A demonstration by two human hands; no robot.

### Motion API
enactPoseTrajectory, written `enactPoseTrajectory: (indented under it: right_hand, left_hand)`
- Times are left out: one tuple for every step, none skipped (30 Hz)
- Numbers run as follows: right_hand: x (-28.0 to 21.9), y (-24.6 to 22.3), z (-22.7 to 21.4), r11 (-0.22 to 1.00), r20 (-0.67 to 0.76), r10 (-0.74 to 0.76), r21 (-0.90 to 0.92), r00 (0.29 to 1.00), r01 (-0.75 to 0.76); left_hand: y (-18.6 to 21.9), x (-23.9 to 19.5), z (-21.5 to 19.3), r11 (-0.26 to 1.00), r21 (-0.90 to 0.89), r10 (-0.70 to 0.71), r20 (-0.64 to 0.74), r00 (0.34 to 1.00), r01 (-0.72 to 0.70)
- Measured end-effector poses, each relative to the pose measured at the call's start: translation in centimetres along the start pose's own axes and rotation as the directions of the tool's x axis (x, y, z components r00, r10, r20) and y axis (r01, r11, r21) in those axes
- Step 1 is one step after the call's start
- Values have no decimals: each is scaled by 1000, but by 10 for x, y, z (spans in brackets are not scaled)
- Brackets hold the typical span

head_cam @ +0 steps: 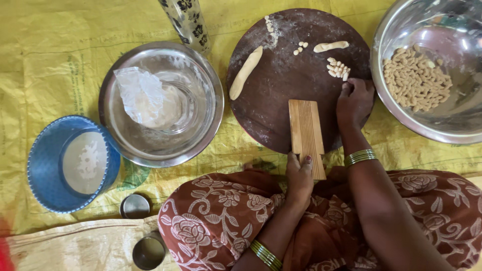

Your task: The person sits on the floor and uses a wooden ridged tool to press small pieces of dough into a textured shape. They roll a dough log, cut off small pieces, press them with the tool, and place the shaped pieces into a metal bowl. The process is repeated throughout the clip.

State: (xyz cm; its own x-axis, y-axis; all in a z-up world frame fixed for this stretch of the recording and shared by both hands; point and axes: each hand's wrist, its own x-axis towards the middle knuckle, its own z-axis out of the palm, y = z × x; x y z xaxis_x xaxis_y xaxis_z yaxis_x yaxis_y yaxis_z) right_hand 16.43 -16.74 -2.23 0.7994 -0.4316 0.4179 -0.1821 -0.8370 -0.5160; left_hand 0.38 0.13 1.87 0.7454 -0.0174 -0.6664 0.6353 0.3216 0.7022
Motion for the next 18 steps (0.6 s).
enactPoseTrajectory:
  right_hand:
    - [2,-4,0,999,13,36,27,999,-36]
    - [4,-7,-1,997,6,57,59,998,-58]
    - [7,-10,-1,993,1,79,92,997,-79]
    - [6,-11,-3,988,1,100,121,995,-99]
    - [7,-13,-5,992,-8,79,102,997,-77]
    - [5,-15,-6,995,-16,62,80,998,-61]
    - [3,-18,-8,997,-24,45,59,999,-43]
    - [4,-23,-9,997,-4,68,35,998,-68]
    - [4,-29,-9,996,15,91,11,996,-91]
    - [2,-33,-11,993,35,114,-17,993,-113]
    - [-1,-37,-12,993,39,119,-29,992,-118]
    - [-3,-40,-13,992,42,123,-41,991,-122]
    - [-5,-41,-14,991,45,127,-54,991,-125]
    - [-6,-40,-14,993,48,117,-24,992,-116]
    - [-7,-39,-12,994,51,106,6,993,-106]
    - [-6,-36,-9,995,54,94,37,994,-96]
    - [-5,-30,-6,993,34,94,69,995,-97]
    - [-3,-23,-2,990,14,95,100,995,-96]
  left_hand:
    - [1,0,-1,1000,-22,-5,9,1000,6]
    - [2,0,0,999,-47,-11,18,1000,12]
    - [2,1,0,997,-72,-16,27,1000,18]
    - [1,0,0,997,-69,-14,28,999,16]
    - [0,-1,1,998,-66,-12,30,999,14]
    - [-1,-2,0,998,-59,-14,32,999,16]
    - [-1,-4,0,1000,-18,8,14,1000,-8]
    - [3,-3,0,999,29,38,3,999,-38]
    - [6,-3,0,995,77,68,-6,998,-68]
    - [9,-4,0,998,61,31,-4,1000,-30]
    - [12,-5,0,999,47,-7,0,1000,7]
    - [15,-6,0,999,32,-44,5,999,44]
    - [17,-7,0,998,24,-60,13,998,60]
    - [17,-8,0,997,16,-75,19,997,74]
    - [17,-8,-1,996,7,-89,25,996,89]
    - [16,-8,-1,997,1,-77,22,997,77]
    - [13,-7,-2,998,-5,-66,19,998,66]
    - [9,-6,-2,998,-10,-54,16,998,54]
